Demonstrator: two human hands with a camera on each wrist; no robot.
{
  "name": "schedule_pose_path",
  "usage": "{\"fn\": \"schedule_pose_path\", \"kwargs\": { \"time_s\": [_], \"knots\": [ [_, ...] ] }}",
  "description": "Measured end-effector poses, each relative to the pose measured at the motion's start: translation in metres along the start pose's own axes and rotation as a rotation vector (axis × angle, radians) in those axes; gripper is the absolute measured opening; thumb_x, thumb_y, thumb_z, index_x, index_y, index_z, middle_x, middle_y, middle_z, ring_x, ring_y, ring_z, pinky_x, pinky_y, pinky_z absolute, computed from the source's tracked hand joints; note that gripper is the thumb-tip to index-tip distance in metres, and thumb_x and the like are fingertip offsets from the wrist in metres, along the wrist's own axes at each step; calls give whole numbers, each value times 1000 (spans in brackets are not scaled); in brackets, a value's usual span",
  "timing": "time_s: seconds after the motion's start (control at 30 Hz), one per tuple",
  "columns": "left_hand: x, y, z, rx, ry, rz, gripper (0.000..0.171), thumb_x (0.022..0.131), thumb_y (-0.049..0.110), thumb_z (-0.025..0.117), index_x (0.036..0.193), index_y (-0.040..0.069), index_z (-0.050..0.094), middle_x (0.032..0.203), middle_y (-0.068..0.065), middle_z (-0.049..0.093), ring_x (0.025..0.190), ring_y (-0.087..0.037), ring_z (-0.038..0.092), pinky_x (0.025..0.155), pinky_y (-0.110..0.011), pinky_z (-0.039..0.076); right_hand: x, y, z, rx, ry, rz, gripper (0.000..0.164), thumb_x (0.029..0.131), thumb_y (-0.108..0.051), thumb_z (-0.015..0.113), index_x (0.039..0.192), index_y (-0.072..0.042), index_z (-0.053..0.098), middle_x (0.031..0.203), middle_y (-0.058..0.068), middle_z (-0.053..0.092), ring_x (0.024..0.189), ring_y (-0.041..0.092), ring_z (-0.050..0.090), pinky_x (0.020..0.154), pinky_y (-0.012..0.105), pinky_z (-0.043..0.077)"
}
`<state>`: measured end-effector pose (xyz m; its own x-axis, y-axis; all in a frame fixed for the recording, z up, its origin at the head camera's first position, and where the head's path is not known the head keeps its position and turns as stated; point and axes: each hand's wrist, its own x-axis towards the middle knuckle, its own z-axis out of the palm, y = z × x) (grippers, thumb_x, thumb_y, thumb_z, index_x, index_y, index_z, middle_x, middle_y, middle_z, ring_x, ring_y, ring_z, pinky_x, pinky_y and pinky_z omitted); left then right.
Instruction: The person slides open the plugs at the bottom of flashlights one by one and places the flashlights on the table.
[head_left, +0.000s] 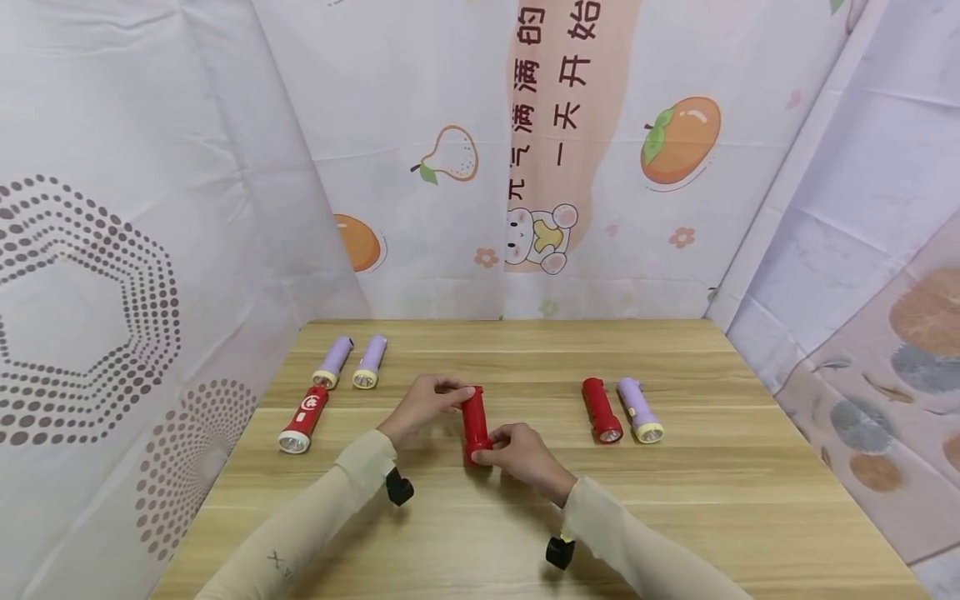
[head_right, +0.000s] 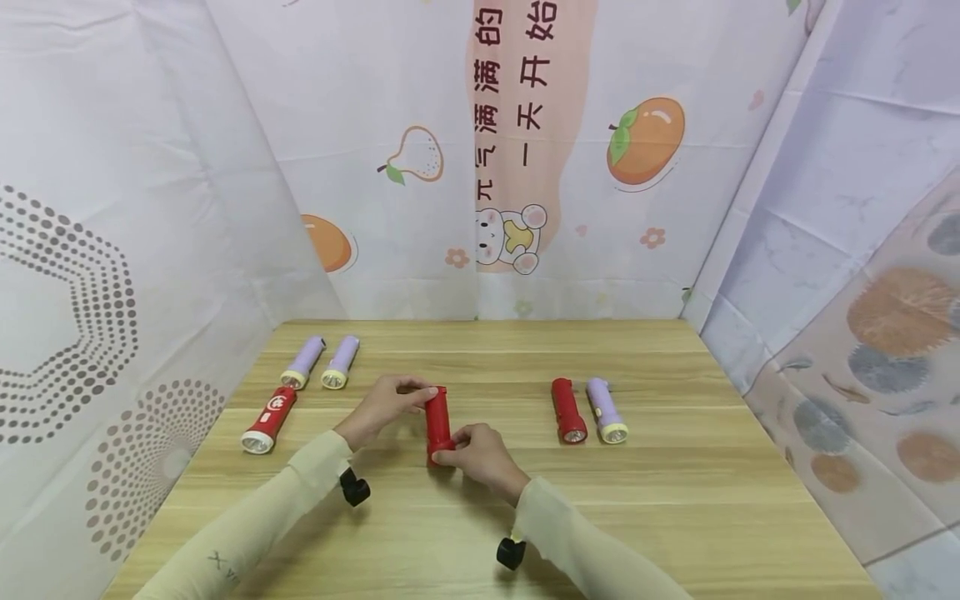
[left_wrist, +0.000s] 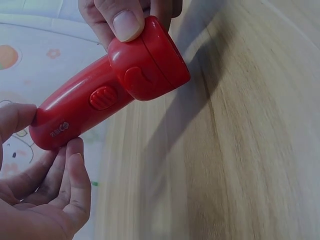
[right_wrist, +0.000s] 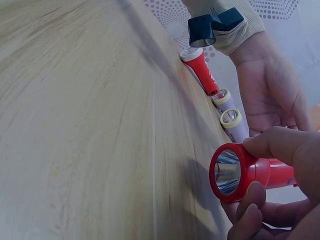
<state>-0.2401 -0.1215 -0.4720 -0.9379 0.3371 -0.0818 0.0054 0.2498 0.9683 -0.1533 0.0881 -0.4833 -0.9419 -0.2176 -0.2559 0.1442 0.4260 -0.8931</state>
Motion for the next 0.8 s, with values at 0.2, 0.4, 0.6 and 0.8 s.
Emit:
{"fn": "schedule_pose_path", "kwargs": {
  "time_s": [0.2,0.4,0.6,0.8],
  "knots": [
    [1,0,5,-27,-20,12,36,94,32,78,116,4,74,111,-7,73,94,-20,70,91,-50,57,-1,4,-4,-2,12,-1,36,86,-29,85,107,-4,70,92,5,69,74,17,58,63,29,50],
    [3,-2,11,-11,-34,15,39,93,36,78,116,5,74,109,-6,73,97,-20,69,89,-47,58,-3,10,-7,16,5,-5,36,86,-28,85,107,-3,70,92,6,68,76,20,59,63,31,52],
    [6,-1,17,-3,-26,10,37,93,35,78,116,6,73,108,-7,73,92,-22,71,91,-48,57,-4,13,-11,19,7,-5,37,86,-30,85,107,-3,70,92,5,68,77,19,60,63,31,52],
    [12,0,24,-6,-42,31,39,93,35,78,116,4,72,108,-8,73,93,-21,70,91,-49,57,-7,14,-16,28,22,1,37,86,-28,85,108,-2,69,93,6,68,76,19,60,62,30,51]
  ]
}}
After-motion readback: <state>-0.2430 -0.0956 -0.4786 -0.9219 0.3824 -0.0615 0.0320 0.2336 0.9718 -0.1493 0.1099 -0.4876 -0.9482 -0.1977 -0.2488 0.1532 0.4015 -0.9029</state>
